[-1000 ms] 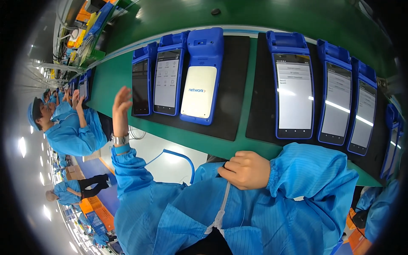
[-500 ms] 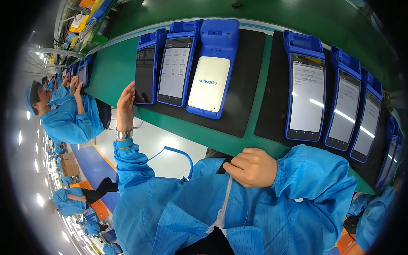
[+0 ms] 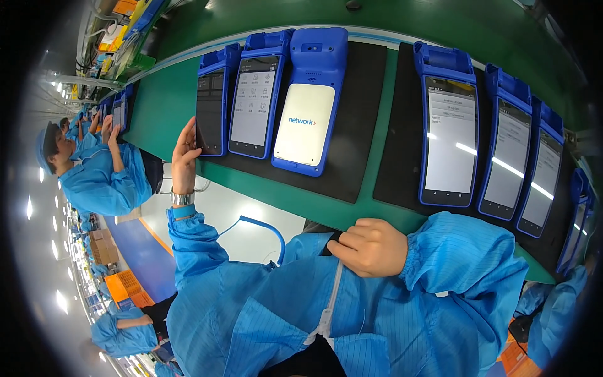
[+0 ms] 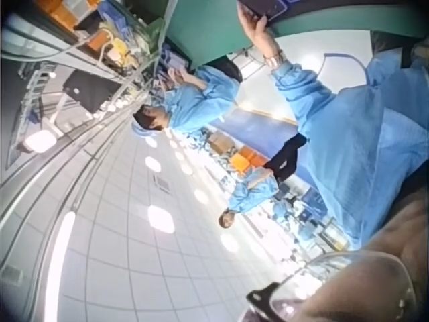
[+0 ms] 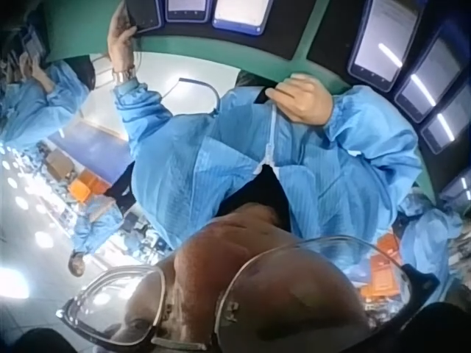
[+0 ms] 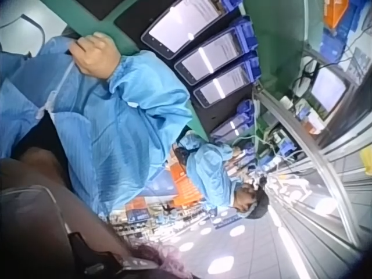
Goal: The person flips handheld terminal devices over, interacts with their touchscreens, and arranges them on the assembly line.
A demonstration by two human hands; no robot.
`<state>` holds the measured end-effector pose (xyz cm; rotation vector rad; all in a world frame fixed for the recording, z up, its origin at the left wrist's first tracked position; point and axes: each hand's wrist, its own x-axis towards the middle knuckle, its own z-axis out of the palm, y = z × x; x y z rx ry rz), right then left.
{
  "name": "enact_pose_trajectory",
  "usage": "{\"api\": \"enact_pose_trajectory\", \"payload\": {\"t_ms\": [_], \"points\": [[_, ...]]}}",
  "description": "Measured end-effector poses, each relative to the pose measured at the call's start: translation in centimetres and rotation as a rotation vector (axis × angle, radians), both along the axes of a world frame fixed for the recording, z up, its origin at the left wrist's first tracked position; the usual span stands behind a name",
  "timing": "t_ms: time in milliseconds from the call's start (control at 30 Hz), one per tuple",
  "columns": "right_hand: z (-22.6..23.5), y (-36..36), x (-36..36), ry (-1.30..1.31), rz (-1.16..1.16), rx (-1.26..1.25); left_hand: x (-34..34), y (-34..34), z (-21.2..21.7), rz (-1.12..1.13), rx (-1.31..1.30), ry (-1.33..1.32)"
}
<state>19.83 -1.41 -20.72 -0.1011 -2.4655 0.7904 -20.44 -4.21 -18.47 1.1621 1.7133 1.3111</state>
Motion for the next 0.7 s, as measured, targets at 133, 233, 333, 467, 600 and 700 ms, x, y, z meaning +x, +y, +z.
{"api": "enact_pose_trajectory", "payload": {"t_ms": [133, 233, 333, 467, 600, 700], "points": [[0.04, 0.01, 0.05, -0.005, -0.006, 0.008, 0.07, 0.01, -0.22, 0.012, 0.016, 0.005], [0.1, 0.02, 0.03, -0.008, -0.005, 0.001, 0.26, 0.04, -0.12, 0.015, 0.008, 0.055], [0.13, 0.03, -0.02, -0.013, -0.001, 0.001, 0.38, 0.06, 0.02, 0.021, 0.0, 0.071], [0.13, 0.04, -0.04, -0.001, -0.005, 0.005, 0.43, 0.1, -0.02, 0.022, 0.013, 0.04], [0.2, 0.03, 0.07, -0.021, 0.002, -0.002, 0.36, 0.06, -0.16, 0.022, 0.015, 0.047], [0.23, 0.03, 0.07, -0.017, -0.001, 0.0, 0.26, 0.07, -0.22, 0.035, 0.012, 0.046]]}}
